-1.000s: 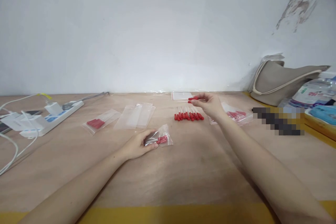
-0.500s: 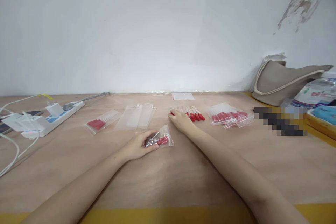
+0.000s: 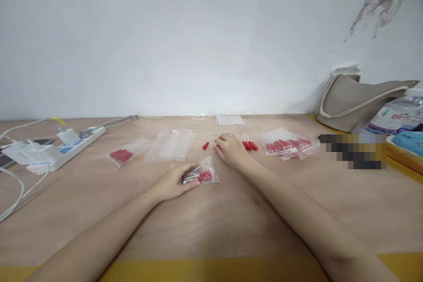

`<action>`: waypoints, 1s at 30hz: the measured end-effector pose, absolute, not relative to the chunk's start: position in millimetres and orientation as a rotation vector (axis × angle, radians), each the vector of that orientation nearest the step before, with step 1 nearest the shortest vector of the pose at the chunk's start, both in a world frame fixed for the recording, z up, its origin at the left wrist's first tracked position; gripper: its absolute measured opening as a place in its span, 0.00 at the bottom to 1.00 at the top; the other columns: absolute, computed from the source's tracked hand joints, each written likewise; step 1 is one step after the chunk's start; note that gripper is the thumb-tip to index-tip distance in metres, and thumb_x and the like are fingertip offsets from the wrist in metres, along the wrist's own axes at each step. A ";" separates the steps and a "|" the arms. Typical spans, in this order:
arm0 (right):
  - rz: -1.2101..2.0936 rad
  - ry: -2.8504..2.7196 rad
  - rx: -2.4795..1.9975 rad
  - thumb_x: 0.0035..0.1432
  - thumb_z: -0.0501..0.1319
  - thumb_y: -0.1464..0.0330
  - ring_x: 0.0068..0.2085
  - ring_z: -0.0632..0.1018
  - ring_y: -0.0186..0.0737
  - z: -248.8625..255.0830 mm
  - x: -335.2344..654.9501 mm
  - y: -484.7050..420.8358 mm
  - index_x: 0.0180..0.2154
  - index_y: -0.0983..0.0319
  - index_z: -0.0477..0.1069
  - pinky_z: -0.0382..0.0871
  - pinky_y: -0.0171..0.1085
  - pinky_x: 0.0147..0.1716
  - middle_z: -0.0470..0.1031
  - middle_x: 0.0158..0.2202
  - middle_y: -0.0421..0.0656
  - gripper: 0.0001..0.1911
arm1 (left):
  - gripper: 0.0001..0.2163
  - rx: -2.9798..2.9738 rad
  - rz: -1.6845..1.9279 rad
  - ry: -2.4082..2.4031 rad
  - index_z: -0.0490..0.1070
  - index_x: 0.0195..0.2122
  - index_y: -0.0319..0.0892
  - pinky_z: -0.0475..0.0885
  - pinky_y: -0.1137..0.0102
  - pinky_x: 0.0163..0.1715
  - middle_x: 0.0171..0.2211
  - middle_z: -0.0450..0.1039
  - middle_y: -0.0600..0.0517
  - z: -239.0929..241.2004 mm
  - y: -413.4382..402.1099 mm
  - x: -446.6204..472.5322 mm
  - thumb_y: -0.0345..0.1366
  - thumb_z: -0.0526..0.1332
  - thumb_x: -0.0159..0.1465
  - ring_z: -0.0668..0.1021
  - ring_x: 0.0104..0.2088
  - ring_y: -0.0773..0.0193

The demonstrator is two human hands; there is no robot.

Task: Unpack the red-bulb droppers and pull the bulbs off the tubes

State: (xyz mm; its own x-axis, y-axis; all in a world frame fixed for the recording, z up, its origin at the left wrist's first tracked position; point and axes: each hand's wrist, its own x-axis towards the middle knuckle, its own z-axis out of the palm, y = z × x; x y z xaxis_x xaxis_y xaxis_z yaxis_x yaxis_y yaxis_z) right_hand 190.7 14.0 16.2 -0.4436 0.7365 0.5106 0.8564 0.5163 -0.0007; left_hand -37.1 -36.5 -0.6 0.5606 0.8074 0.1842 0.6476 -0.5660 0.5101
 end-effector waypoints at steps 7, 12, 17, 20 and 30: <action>0.258 -2.138 -1.175 0.49 0.57 0.74 0.32 0.71 0.34 7.3 206.3 -13.6 0.28 0.64 0.72 0.63 0.32 0.33 0.72 0.29 0.43 0.05 | 0.24 2.400 0.598 1.166 0.61 0.53 0.43 0.68 0.66 0.42 0.47 0.69 0.48 -3.8 -35.4 -37.5 0.48 0.57 0.57 0.73 0.43 0.58; 0.652 -2.158 -1.056 0.49 0.59 0.70 0.27 0.71 0.32 -9.9 200.0 -20.9 0.31 0.62 0.75 0.62 0.31 0.28 0.75 0.27 0.40 0.07 | 0.26 2.394 0.600 1.123 0.59 0.54 0.43 0.68 0.65 0.44 0.48 0.68 0.48 -4.8 -34.4 -37.8 0.47 0.58 0.56 0.72 0.44 0.58; 0.860 -2.230 -0.854 0.49 0.61 0.65 0.34 0.73 0.34 -9.6 189.1 -16.4 0.38 0.60 0.74 0.63 0.30 0.32 0.75 0.35 0.39 0.12 | 0.28 2.416 0.597 1.109 0.57 0.55 0.44 0.69 0.65 0.43 0.50 0.66 0.47 -5.5 -33.8 -37.3 0.48 0.59 0.55 0.72 0.45 0.57; 0.876 -2.309 -0.798 0.45 0.64 0.66 0.36 0.73 0.34 -5.4 185.3 -16.6 0.36 0.60 0.74 0.63 0.32 0.35 0.75 0.37 0.39 0.13 | 0.28 2.448 0.563 1.100 0.57 0.55 0.46 0.69 0.64 0.43 0.51 0.65 0.48 -3.7 -35.1 -36.2 0.48 0.59 0.55 0.72 0.46 0.57; 0.793 -2.224 -0.903 0.43 0.63 0.71 0.25 0.67 0.28 -2.9 183.7 -26.2 0.25 0.63 0.66 0.59 0.28 0.25 0.68 0.23 0.34 0.06 | 0.33 2.569 0.405 0.986 0.51 0.59 0.43 0.57 0.58 0.55 0.59 0.54 0.45 2.6 -31.1 -42.0 0.48 0.59 0.55 0.60 0.57 0.53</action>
